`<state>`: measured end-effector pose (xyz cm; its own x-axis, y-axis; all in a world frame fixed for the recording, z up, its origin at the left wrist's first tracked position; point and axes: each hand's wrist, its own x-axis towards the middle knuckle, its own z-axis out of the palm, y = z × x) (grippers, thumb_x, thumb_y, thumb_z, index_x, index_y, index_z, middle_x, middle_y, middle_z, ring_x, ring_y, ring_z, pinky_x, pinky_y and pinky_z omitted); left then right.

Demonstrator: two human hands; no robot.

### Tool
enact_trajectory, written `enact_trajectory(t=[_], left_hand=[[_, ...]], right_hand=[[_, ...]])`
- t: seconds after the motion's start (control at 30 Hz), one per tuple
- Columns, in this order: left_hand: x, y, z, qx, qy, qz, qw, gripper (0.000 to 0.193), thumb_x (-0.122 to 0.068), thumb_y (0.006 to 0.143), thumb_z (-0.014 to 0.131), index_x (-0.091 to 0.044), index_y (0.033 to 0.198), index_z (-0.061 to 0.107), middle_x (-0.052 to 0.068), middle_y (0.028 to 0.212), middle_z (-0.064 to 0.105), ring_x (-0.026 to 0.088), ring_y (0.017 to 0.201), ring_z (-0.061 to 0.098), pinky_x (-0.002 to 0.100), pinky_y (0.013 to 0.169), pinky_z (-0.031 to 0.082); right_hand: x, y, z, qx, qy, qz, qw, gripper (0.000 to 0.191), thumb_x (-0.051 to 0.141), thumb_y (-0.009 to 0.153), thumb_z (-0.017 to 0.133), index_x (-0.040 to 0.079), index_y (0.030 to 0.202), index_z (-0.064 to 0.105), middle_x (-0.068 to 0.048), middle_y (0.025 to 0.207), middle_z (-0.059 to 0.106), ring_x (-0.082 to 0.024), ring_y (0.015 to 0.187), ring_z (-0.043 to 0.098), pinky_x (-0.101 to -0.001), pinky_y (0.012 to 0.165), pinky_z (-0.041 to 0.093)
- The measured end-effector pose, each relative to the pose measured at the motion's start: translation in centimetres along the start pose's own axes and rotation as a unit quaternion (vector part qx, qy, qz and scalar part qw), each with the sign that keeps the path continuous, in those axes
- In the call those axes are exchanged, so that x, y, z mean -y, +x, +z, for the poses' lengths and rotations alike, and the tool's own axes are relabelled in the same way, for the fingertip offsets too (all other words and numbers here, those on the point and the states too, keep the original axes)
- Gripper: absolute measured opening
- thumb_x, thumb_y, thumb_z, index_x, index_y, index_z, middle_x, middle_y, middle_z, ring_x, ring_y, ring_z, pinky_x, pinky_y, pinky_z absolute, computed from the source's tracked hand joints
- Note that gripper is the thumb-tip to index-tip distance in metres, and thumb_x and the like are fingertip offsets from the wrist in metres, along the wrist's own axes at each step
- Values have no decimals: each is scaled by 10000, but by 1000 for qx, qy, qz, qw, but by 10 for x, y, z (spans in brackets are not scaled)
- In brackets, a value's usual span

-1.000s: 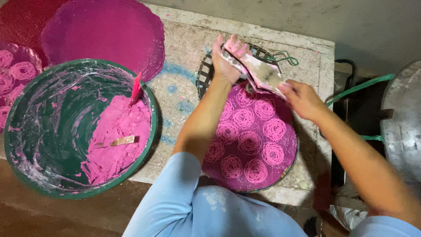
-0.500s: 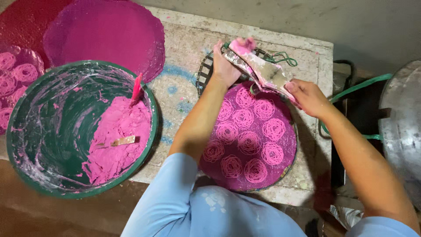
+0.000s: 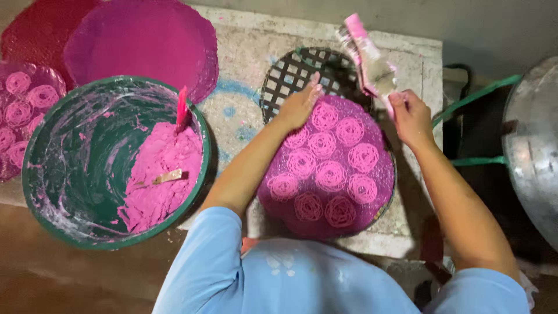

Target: The person scoops pink paste from a green bowl and loads it into a handheld extruder. They then squeeze the paste through the extruder to form spiral coils on a purple tray. The person repeats this process, filling the tray with multiple pink incense coils.

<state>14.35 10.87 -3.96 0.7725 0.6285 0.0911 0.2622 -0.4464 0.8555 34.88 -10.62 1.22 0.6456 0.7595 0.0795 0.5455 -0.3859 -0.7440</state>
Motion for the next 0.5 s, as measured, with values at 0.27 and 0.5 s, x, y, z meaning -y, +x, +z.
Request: enact_trajectory(t=[0.27,0.5], left_hand=[[40,-116,-53,-233,-15,40,972,455,-146,965,583,-87,1415,550,178,1233,717,297,1118,721,387,907,567],[71,-235,-35,-228,-94,-141,959,361,-74,936,590,-20,1294,593,164,1262,647,271,1117,669,365,954,527]], right_hand=[[-26,-32,7,-150,-207,-48,966,470,465,1073,691,1,1147,668,-260,929,701,-489,849,654,-565,734,479],[-43,-64,6,-139,-118,70,981,388,407,1105,660,25,1169,657,-245,935,699,-401,874,673,-501,797,490]])
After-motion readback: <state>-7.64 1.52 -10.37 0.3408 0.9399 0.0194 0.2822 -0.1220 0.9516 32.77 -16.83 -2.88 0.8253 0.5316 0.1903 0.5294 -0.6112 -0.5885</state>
